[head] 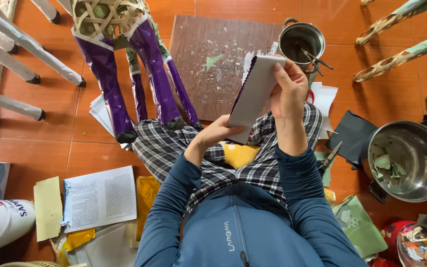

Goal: Applying paper strips to a giraffe-shaped frame to create a paper mache sculpture

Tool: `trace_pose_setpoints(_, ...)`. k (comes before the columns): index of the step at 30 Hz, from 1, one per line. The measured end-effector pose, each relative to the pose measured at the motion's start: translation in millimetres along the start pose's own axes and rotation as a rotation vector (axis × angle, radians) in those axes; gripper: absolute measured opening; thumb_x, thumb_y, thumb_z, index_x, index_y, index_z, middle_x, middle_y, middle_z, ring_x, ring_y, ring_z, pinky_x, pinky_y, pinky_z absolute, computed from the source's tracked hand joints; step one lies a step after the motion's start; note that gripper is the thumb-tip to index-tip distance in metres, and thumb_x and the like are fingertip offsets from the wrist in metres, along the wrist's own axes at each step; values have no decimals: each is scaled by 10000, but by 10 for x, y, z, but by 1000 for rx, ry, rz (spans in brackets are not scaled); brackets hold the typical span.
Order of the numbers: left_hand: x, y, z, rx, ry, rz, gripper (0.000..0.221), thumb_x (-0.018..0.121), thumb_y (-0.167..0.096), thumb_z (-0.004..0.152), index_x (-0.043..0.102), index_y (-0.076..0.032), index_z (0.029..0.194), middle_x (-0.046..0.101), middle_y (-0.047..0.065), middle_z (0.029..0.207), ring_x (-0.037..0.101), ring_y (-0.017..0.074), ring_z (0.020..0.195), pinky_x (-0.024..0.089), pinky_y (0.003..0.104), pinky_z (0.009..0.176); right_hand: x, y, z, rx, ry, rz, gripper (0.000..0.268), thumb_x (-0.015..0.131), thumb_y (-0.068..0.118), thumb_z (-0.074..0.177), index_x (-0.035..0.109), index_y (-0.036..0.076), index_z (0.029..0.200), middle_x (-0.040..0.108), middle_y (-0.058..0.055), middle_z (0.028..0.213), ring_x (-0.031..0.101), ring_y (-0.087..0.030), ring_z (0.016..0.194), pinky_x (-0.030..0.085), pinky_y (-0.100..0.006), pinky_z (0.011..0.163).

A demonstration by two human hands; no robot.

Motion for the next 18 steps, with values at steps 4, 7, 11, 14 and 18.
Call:
trace_pose_setpoints(4, 94, 39, -61, -40, -4, -105, 364, 830, -121, 1010, 761, -107, 1367, 806, 151, 1231, 776, 337, 1095, 679, 545, 863, -62, -64, 31, -20, -7, 22, 161, 816, 127, 1024, 769, 4, 1116, 785, -133, 1021, 812, -217, 934, 667, -346, 888)
trace_pose_setpoints(7, 402, -297, -235, -50, 67, -201, 367, 781, -141, 1018, 709, -29, 1359, 806, 186, 1199, 792, 336, 1090, 663, 480, 942, -61, 30, 24, -30, 51, 30, 173, 831, 106, 1011, 766, 30, 1153, 784, -82, 1084, 765, -154, 943, 615, -277, 911)
trace_pose_setpoints(11, 554, -272, -311, -125, 121, -359, 527, 789, -242, 1004, 600, 44, 1405, 773, 257, 1216, 797, 375, 1097, 667, 455, 991, -40, 42, 57, 5, 138, 50, 256, 809, 106, 1044, 754, 87, 1294, 793, -53, 1182, 713, -121, 1051, 545, -256, 1014)
trace_pose_setpoints(14, 502, -235, -296, -114, 83, -368, 461, 773, -197, 1020, 618, 32, 1389, 773, 237, 1205, 792, 411, 1117, 708, 491, 879, -204, -121, 121, 29, 85, 134, 197, 856, 80, 993, 793, 65, 1179, 826, -70, 1106, 751, -108, 968, 584, -237, 951)
trace_pose_setpoints(18, 441, -151, -306, -109, 40, -330, 457, 802, -213, 996, 643, 11, 1361, 747, 199, 1234, 771, 349, 1126, 696, 523, 941, -197, -123, 108, 24, 66, 145, 137, 827, 74, 1022, 801, 63, 1155, 808, -48, 1033, 724, -81, 878, 592, -211, 861)
Point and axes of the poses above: each hand's wrist, its own z-axis towards the middle knuckle, its own x-axis out of the palm, y = z × x, the point moved 9 cm from there along z, towards the middle knuckle
